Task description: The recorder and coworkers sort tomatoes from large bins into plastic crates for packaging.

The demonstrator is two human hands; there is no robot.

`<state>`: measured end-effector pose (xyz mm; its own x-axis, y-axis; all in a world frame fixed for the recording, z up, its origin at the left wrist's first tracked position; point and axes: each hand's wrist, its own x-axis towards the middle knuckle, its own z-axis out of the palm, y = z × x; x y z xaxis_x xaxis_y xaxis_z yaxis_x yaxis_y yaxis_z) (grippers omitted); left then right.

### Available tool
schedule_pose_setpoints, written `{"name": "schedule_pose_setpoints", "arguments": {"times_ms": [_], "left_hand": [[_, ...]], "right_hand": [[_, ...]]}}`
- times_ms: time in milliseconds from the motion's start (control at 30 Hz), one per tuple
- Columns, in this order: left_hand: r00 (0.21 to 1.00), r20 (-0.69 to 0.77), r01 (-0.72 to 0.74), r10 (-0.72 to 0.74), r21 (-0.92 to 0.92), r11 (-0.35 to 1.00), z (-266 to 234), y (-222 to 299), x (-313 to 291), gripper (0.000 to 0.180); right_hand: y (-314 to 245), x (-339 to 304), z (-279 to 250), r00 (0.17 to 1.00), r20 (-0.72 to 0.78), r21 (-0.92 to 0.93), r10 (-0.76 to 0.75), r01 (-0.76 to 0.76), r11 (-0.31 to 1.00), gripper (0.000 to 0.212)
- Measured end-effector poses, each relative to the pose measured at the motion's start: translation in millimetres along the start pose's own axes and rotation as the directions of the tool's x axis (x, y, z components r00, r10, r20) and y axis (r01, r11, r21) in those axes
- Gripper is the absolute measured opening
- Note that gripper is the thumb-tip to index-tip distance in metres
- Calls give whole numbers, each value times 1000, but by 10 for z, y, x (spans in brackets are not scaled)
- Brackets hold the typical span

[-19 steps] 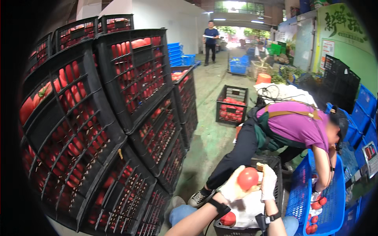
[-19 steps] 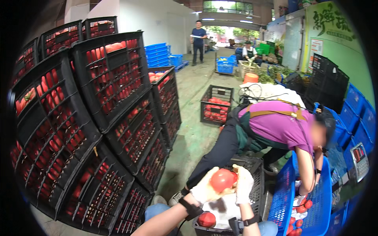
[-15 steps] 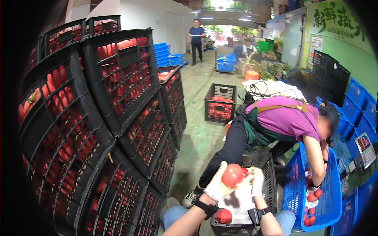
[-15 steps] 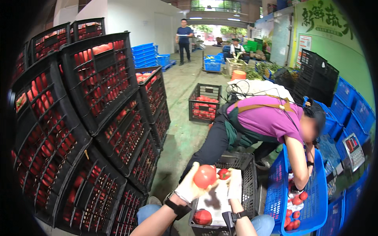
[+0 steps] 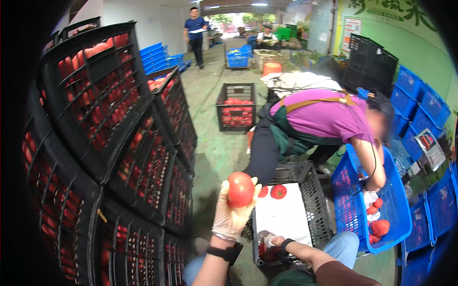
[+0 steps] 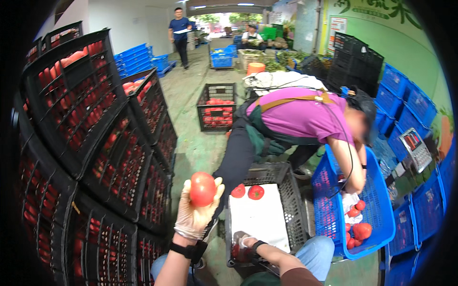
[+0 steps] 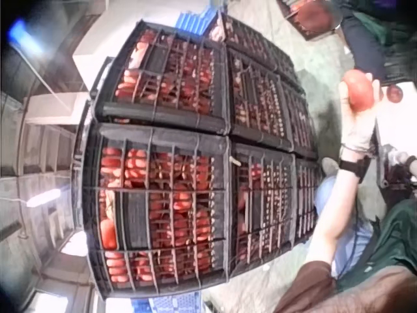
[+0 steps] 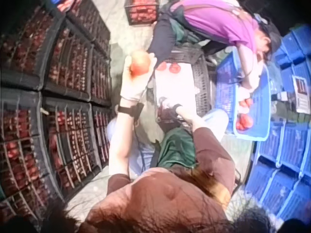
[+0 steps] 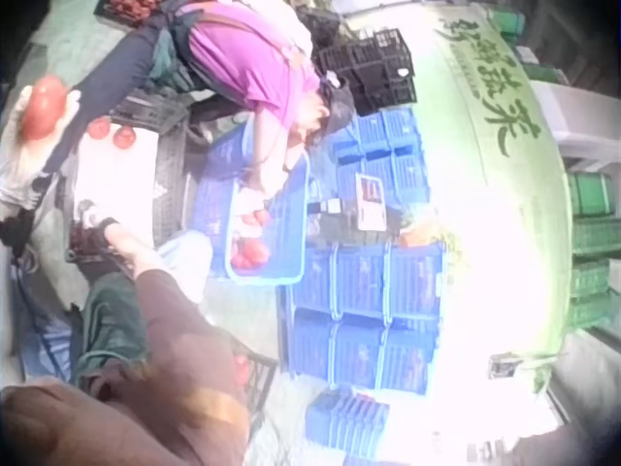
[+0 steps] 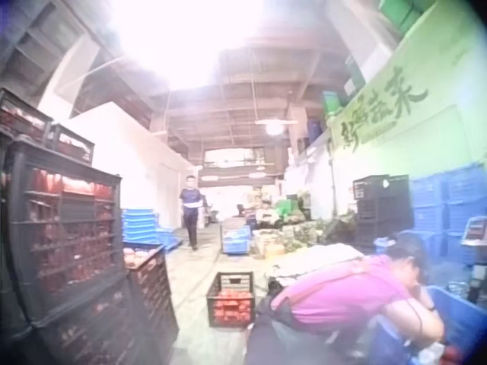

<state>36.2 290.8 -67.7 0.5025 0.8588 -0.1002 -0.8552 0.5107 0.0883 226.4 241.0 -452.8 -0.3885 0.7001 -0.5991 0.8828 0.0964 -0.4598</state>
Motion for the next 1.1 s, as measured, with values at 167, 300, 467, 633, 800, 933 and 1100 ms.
{"name": "schedule_pose_setpoints", "arguments": {"times_ms": [167, 300, 467, 633, 800, 933, 1100], "left_hand": [[994, 106, 22, -39, 149, 989, 129, -220, 160, 51], [989, 141, 1, -49, 325, 946, -49, -6, 82, 44], [983, -174, 51, 54, 549, 834, -132, -458, 306, 60], [988, -122, -18, 90, 496, 868, -176, -249, 147, 69], [992, 31, -117, 119, 539, 834, -276, -320, 173, 69], [999, -35, -13, 34, 489, 872, -315, -202, 149, 65], [988, -66, 150, -143, 674, 723, -37, -384, -106, 61]], "right_hand": [[109, -530, -289, 994, -90, 133, 60, -47, 990, 38], [-248, -842, -447, 989, -145, 198, 10, 19, 980, 38], [-146, -1282, -408, 973, -214, 359, 89, -6, 933, 39], [-531, -1604, -961, 917, -380, 497, 123, 90, 863, 40], [-695, -2126, -1870, 710, -629, 778, 317, 566, 275, 35], [-873, -2542, -2399, 848, -500, 843, 176, 523, -124, 63], [-1121, -2555, -2477, 933, -360, 816, 4, 317, -484, 69]]}}
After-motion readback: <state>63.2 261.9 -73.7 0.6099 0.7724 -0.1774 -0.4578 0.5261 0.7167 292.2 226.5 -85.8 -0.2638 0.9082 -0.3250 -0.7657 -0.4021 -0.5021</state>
